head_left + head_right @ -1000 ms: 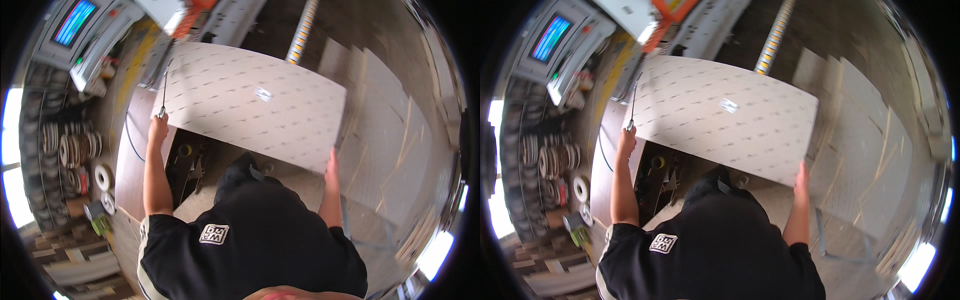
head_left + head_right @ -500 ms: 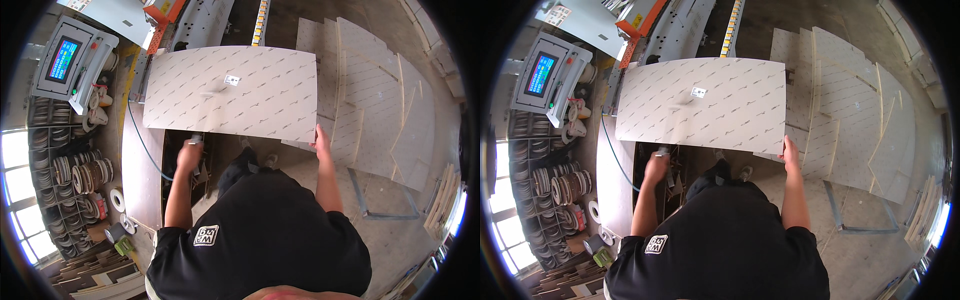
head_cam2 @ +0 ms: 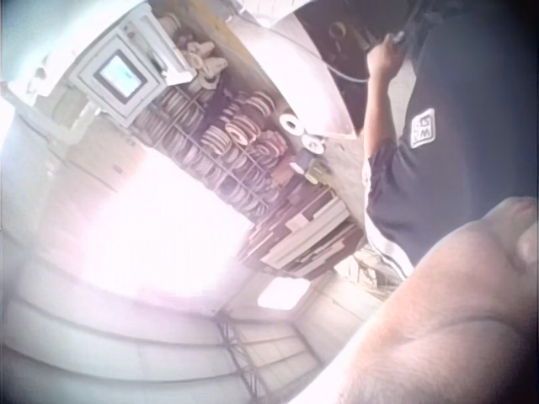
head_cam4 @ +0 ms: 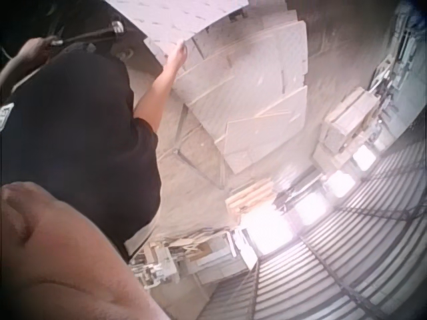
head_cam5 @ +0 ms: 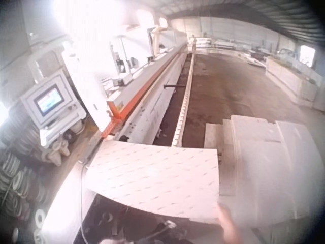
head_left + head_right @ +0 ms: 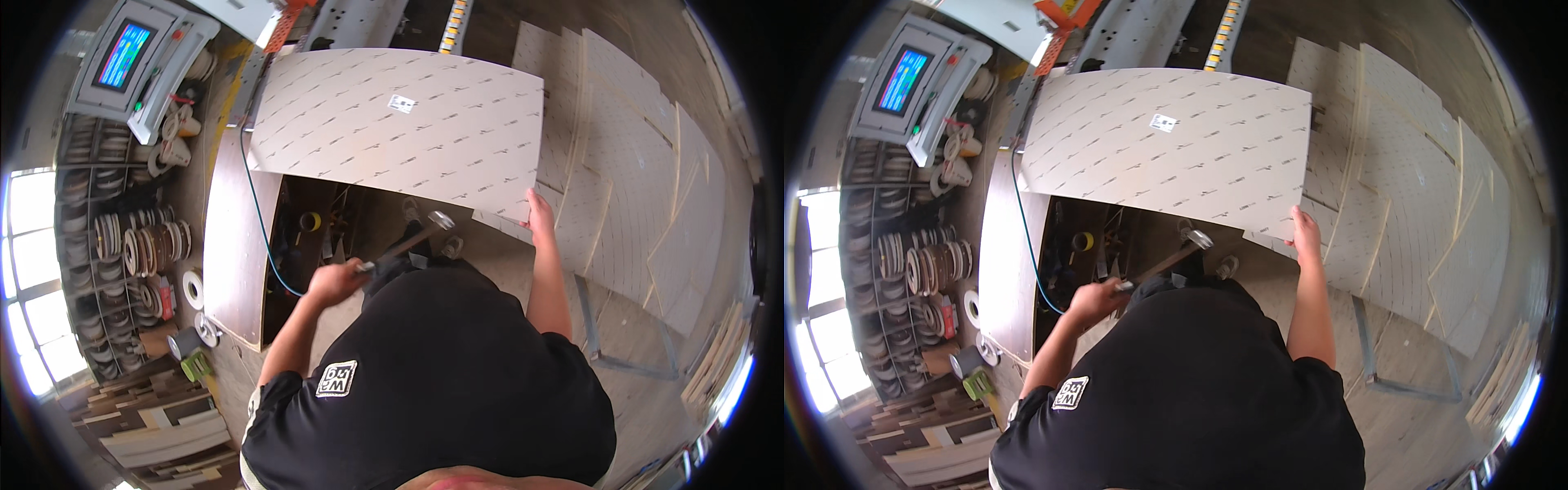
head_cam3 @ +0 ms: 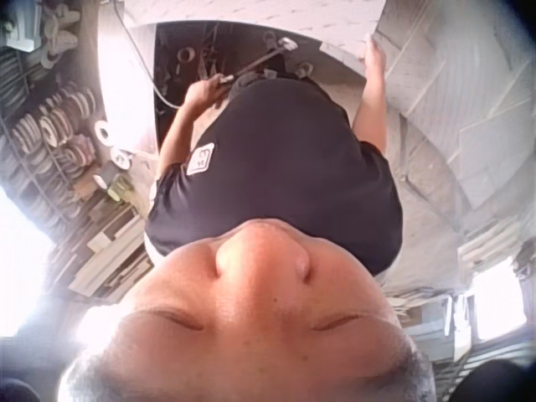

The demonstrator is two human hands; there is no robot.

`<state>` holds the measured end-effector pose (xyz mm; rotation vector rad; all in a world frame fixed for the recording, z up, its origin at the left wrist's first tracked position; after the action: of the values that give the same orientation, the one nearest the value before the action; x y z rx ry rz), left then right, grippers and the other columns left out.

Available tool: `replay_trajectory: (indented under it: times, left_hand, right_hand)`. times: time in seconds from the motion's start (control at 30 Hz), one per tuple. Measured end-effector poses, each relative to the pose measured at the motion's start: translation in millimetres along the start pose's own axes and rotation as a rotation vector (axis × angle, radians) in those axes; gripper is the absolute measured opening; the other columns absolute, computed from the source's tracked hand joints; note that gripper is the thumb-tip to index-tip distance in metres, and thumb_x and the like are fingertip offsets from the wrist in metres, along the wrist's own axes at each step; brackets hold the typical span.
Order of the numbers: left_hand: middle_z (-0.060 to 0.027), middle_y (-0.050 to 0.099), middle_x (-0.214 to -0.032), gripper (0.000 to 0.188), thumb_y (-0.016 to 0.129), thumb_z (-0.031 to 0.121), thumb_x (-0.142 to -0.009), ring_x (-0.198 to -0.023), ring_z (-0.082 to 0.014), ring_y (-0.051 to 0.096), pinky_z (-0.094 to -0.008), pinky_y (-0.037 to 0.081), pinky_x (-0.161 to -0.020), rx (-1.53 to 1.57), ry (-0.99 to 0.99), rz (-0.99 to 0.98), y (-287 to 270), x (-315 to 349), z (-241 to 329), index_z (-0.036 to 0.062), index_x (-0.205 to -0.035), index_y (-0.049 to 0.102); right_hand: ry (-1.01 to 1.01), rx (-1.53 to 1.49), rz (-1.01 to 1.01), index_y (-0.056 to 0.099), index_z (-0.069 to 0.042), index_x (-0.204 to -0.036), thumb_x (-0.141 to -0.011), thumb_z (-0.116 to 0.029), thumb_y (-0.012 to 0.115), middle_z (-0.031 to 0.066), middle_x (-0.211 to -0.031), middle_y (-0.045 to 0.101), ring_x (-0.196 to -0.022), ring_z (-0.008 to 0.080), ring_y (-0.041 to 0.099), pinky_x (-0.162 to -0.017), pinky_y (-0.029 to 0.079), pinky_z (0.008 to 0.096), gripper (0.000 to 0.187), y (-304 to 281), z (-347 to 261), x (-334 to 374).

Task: The person picks up wood panels from a stack, positions them on a metal rack, uses an air nozzle to blow dust off the panels and work surface, and then stacks the panels onto a nearby cart.

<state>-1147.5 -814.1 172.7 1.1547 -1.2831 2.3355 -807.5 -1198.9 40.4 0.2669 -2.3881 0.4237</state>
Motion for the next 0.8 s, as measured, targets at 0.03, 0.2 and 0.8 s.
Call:
replay_trajectory:
  times: [0.03,0.2,0.8]
  left_hand:
    - [-0.0200,0.072,-0.091,0.039,0.060,0.048,-0.096,-0.089,-0.0415,0.069,-0.0518,0.053,-0.078,0.055,-0.080,0.139,-1.1,-2.2,-39.5,0.0157,-0.116,0.060]
    - [-0.0338,0.068,-0.103,0.052,0.054,0.047,-0.098,-0.101,-0.0524,0.064,-0.0583,0.049,-0.087,0.357,-0.663,0.808,-1.6,30.8,-301.5,-0.0018,-0.114,0.059]
    - [-0.0223,0.073,-0.088,0.041,0.060,0.046,-0.097,-0.084,-0.0439,0.070,-0.0544,0.054,-0.074,0.218,-0.483,0.560,25.9,70.7,-192.7,0.0062,-0.107,0.060]
  right_hand:
    - [-0.010,-0.006,-0.006,0.065,-0.009,-0.125,-0.099,-0.054,0.060,0.0003,-0.097,0.069,-0.079,0.0104,0.064,-0.057,0.051,0.0281,0.052,-2.5,0.5,-2.1]
    - [-0.003,-0.041,-0.023,0.064,-0.008,-0.126,-0.099,-0.053,0.061,0.0011,-0.096,0.070,-0.079,0.0101,0.065,-0.055,0.052,0.0276,0.052,5.5,-2.9,4.6]
    - [-0.014,0.012,0.018,0.065,-0.008,-0.128,-0.100,-0.051,0.061,0.0029,-0.100,0.070,-0.078,0.0129,0.066,-0.056,0.053,0.0297,0.052,-1.1,0.0,0.2]
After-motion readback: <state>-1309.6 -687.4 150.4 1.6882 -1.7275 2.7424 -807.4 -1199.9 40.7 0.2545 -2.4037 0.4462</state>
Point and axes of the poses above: each hand's wrist, its own x-axis away from the middle knuckle, its own y-axis out of the palm, z = x × y, the point moved 6 cm from there along -x, towards the middle knuckle
